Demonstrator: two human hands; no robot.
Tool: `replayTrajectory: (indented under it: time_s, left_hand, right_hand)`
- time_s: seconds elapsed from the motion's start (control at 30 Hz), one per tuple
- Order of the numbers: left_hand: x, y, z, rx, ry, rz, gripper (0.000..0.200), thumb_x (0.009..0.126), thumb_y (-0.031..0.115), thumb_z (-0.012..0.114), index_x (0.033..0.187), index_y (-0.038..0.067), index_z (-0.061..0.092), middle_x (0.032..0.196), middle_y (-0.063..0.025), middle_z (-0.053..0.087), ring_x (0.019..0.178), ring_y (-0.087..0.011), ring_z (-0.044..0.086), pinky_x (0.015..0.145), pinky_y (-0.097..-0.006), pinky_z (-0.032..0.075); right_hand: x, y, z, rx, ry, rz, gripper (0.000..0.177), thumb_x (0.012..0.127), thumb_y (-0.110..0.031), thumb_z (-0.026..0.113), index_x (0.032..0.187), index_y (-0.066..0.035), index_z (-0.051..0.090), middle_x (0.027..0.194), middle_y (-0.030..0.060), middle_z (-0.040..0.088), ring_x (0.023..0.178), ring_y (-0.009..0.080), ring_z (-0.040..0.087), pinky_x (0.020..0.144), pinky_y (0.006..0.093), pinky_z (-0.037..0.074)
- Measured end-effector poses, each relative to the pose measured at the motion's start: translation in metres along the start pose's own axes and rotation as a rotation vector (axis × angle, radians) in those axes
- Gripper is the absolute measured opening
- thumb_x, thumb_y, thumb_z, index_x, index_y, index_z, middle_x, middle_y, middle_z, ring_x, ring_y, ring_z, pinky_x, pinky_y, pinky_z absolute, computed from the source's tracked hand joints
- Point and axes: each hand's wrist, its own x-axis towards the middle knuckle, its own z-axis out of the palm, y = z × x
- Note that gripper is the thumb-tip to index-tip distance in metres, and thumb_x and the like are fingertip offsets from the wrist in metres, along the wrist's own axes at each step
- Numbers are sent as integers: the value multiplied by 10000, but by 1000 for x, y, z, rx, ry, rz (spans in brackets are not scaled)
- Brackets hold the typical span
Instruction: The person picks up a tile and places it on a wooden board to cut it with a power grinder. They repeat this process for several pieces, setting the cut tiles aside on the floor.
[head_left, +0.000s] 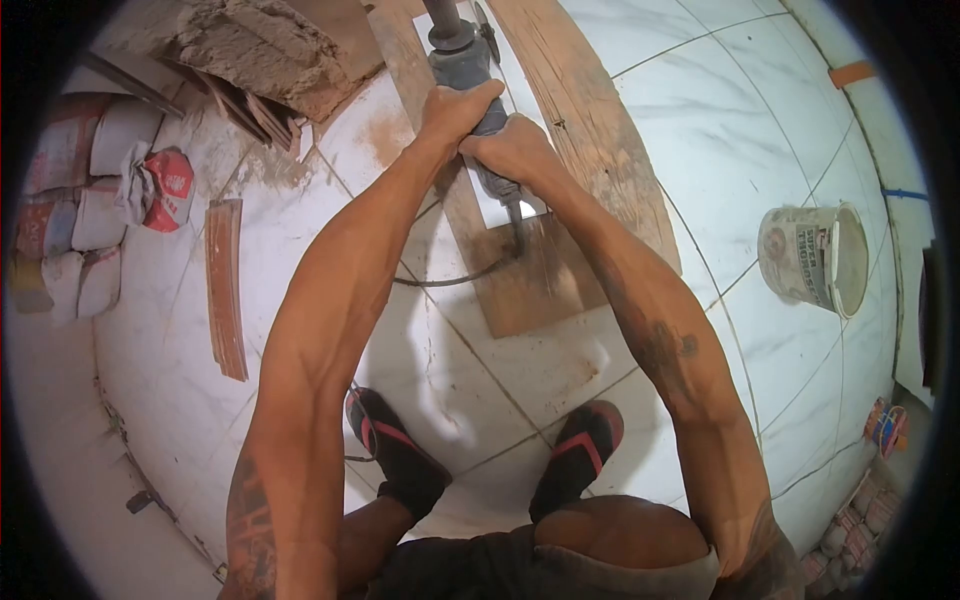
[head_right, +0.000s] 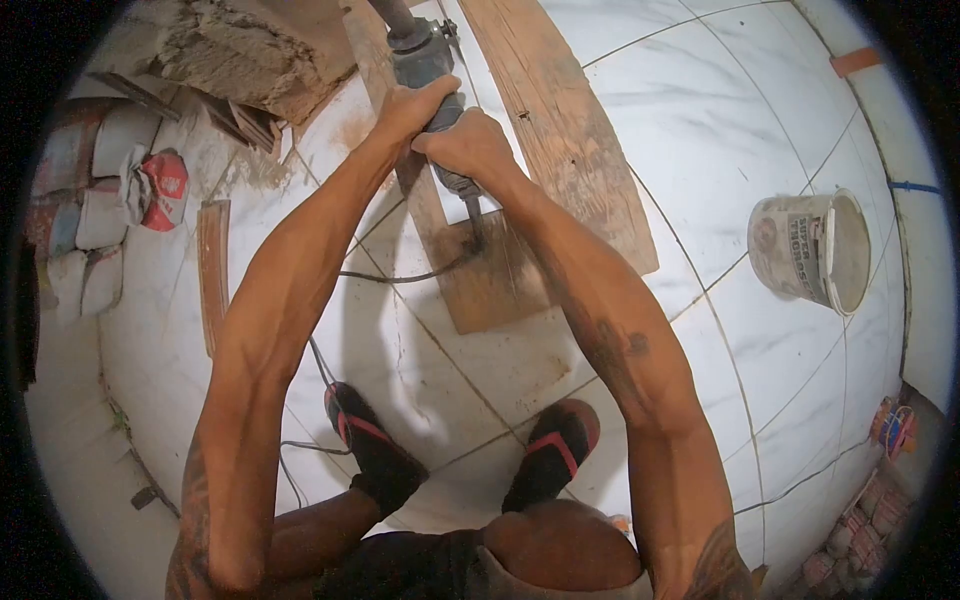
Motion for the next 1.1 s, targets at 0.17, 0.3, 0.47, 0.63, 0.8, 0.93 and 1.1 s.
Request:
replayTrajectory:
  time_s: [0.17,0.3,0.47,0.63,0.8,0.93,1.1]
  left_hand:
    - [-11,-2,1,82,23,32,447,773,390,786,925,-28,745,888,-100,730,764,-170,677,691,-335,535]
    - [-21,-4,4,77,1,13,462,774,393,786,938,-37,744,899,-112,733,781,-175,685,699,-337,541]
    - [-25,-3,5,27,38,-1,422,715,329,810,832,-68,730,824,-129,723,723,-183,681,649,-359,541]
    - [-21,-11,7,3,39,18,420,720,334,804,827,-65,727,824,-129,722,725,-187,683,655,-357,542]
    - [-36,-20,11,33,41,67,414,713,352,804,808,-43,721,820,-124,721,732,-191,683,680,-356,538]
    - [-43,-23,13,48,49,48,425,705,371,806,798,-35,722,818,-125,723,738,-199,686,690,-363,535]
    - [-32,-29,12,49,25,32,436,710,378,801,812,-40,730,832,-140,731,762,-204,696,703,-370,538]
  right_hand:
    - [-7,5,3,6,6,1,609,661,-422,761,886,141,709,898,274,723,872,354,725,790,396,549]
    - [-20,5,3,-61,36,17,601,652,-429,761,889,122,722,903,286,722,885,365,726,802,401,552]
    - [-17,10,4,-42,25,-1,606,654,-429,763,894,126,721,917,298,721,916,382,725,821,404,551]
    - [-19,13,5,-11,20,2,594,664,-412,764,893,134,717,922,305,719,932,385,726,828,409,549]
    - [-36,19,5,-27,-10,30,699,629,-444,780,993,147,699,1032,323,709,996,408,712,864,425,562]
    - [-41,25,10,-44,11,45,704,629,-450,775,998,145,700,1045,331,704,1013,412,707,881,428,557]
    - [-35,24,8,-30,-15,24,690,623,-443,779,980,143,707,1048,329,705,1018,417,705,885,428,556]
